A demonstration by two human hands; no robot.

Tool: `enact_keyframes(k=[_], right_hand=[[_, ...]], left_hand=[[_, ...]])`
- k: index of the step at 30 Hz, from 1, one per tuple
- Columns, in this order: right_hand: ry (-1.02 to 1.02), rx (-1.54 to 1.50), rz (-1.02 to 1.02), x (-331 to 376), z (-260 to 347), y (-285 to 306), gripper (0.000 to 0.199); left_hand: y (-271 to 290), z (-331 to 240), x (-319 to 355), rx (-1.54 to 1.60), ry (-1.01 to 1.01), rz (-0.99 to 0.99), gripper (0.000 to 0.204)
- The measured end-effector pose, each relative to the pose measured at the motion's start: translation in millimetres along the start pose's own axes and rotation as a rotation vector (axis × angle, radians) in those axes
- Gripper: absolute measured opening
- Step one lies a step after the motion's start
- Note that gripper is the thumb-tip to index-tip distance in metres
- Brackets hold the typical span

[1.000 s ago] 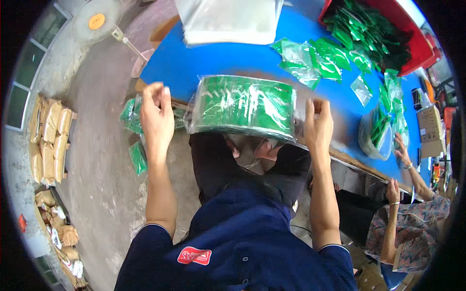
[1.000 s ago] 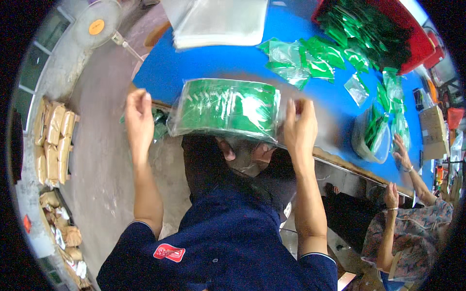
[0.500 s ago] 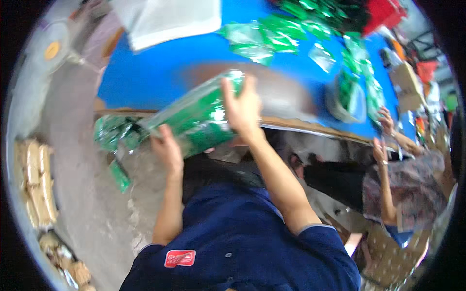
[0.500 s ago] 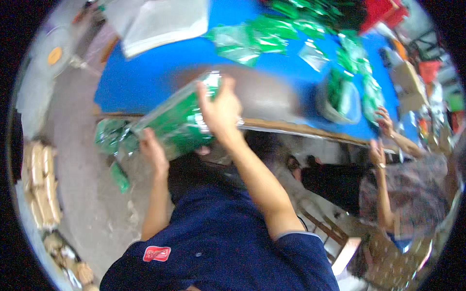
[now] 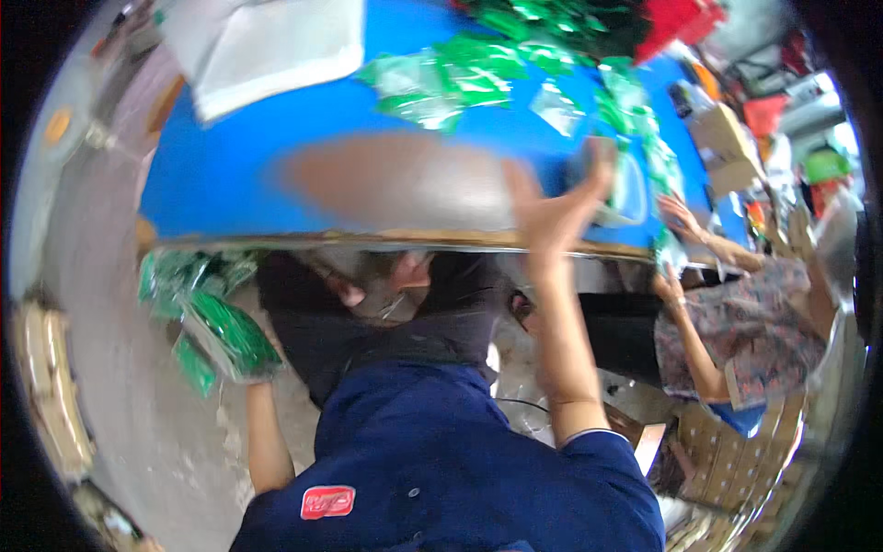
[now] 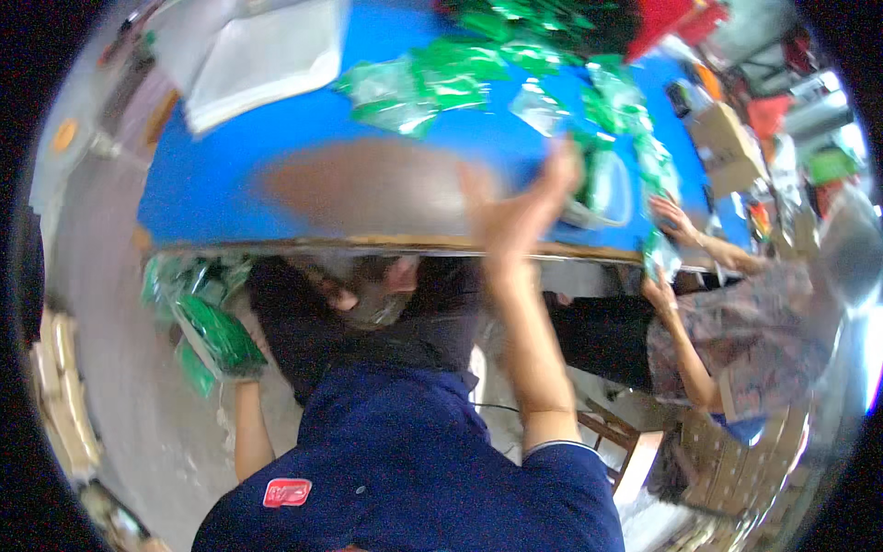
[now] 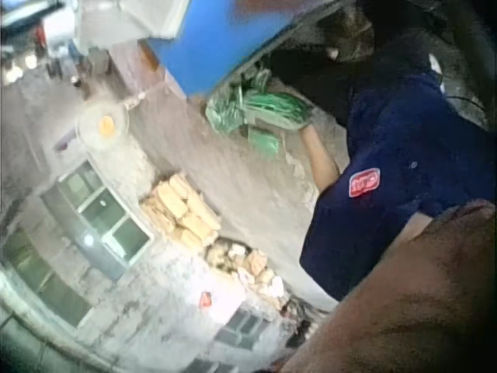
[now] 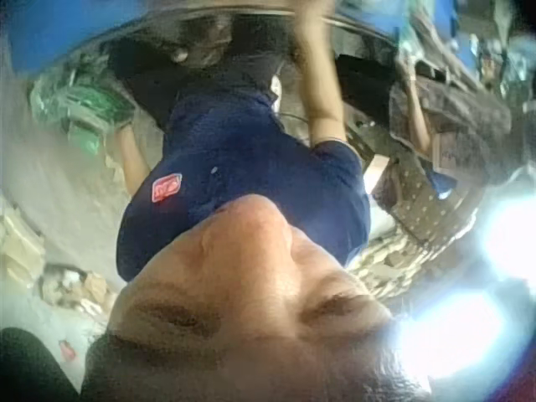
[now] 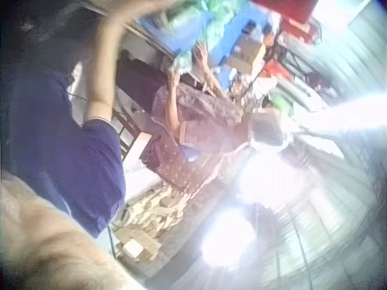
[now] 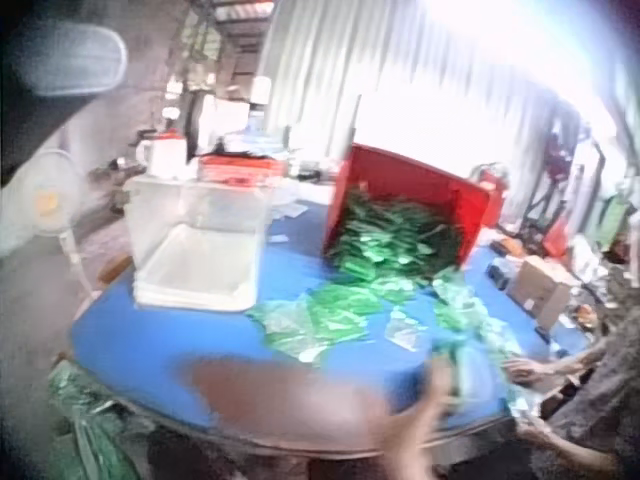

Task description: The recorder is counting and placing green packets into larger clear plastic bags.

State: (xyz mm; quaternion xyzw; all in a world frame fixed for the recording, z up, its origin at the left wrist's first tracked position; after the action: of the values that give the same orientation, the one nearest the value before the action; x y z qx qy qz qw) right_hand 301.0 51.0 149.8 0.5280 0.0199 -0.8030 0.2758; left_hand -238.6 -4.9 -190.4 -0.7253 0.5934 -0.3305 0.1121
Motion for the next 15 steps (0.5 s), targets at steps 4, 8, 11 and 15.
enact_keyframes(k=[4, 8, 11, 15], right_hand=[[-0.242, 0.288, 0.156, -30.3, -130.5, 62.6, 0.090], [-0.515, 0.362, 0.327, -35.2, -184.2, 103.8, 0.063], [-0.536, 0.486, 0.242, -14.5, -231.0, 93.5, 0.051], [-0.349, 0.250, 0.020, -26.6, -203.6, 110.6, 0.048]], left_hand=[[49.2, -33.6, -42.8, 0.049, -0.198, -0.292, 0.059], [86.4, -80.6, -27.8, 0.188, 0.060, -0.542, 0.069], [103.6, -126.8, -24.2, 0.033, 0.280, -0.915, 0.084], [12.6, -134.6, -22.7, -0.702, -0.196, -0.882, 0.076]])
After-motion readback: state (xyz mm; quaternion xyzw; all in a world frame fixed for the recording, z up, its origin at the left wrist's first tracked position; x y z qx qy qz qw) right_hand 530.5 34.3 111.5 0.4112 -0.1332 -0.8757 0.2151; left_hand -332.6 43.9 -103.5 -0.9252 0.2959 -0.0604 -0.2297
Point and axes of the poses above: each hand's wrist, its own x-axis away from the middle knuckle, its own y-axis out of the back of the hand, z = x × y, the point moved 4 cm from there along -x, towards the middle knuckle, and after that the axes turned 15 degrees about -x, right-handed, at the moved point
